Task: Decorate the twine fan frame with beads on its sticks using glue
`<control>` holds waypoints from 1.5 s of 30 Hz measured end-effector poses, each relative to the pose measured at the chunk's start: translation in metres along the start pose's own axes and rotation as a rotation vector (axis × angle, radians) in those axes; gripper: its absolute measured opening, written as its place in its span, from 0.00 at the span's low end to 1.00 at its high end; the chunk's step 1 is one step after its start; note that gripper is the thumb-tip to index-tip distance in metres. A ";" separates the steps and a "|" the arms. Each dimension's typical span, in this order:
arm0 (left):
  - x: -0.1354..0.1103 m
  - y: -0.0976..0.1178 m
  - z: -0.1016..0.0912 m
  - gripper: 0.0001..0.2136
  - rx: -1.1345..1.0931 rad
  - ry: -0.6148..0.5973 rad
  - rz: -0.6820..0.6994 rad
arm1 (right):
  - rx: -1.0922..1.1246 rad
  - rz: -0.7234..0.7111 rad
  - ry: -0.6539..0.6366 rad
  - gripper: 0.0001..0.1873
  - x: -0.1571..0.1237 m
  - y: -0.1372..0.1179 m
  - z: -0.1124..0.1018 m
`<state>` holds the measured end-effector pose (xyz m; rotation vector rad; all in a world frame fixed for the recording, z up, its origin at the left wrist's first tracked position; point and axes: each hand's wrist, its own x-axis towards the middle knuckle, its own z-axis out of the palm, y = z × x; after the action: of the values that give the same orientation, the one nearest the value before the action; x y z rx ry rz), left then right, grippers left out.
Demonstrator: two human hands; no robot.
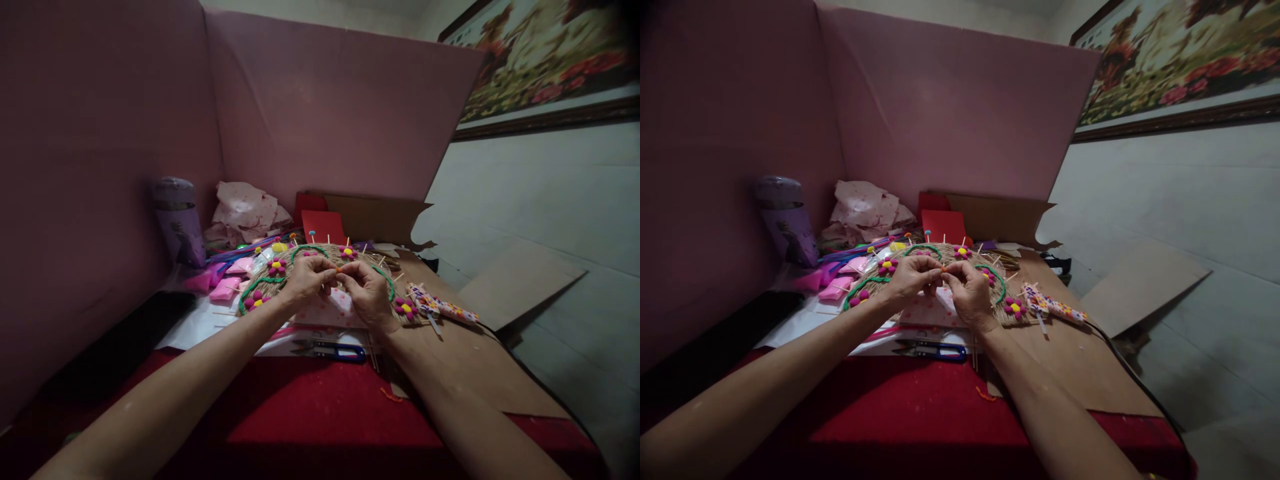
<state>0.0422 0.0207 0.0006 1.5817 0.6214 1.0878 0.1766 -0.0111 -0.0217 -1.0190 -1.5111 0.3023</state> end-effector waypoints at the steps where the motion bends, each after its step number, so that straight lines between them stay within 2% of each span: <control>1: 0.000 0.000 0.000 0.13 0.029 0.014 0.009 | -0.001 0.004 -0.004 0.06 0.000 0.001 0.000; 7: 0.001 -0.002 0.001 0.06 0.214 0.067 0.069 | -0.103 -0.030 -0.027 0.06 -0.001 -0.001 0.001; 14: 0.002 -0.010 0.000 0.04 0.346 0.130 0.149 | -0.336 -0.107 -0.052 0.06 -0.003 -0.006 0.001; 21: 0.001 -0.008 0.001 0.03 0.437 0.084 0.140 | -0.440 -0.167 -0.041 0.05 -0.001 0.000 -0.001; 29: 0.000 -0.012 -0.003 0.05 0.696 0.115 0.328 | -0.547 -0.247 -0.174 0.08 0.001 0.002 -0.002; 34: 0.000 -0.010 -0.004 0.06 0.672 0.076 0.338 | -0.515 -0.298 -0.246 0.07 0.002 0.000 -0.004; 40: -0.002 -0.006 0.001 0.06 0.658 0.139 0.356 | -0.483 -0.275 -0.188 0.07 -0.002 -0.006 -0.001; 45: -0.001 -0.005 0.005 0.05 0.481 0.148 0.270 | -0.401 -0.162 -0.162 0.07 -0.001 -0.006 0.002</control>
<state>0.0469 0.0194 -0.0049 2.0560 0.8307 1.3314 0.1726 -0.0148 -0.0192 -1.1956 -1.8363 -0.0386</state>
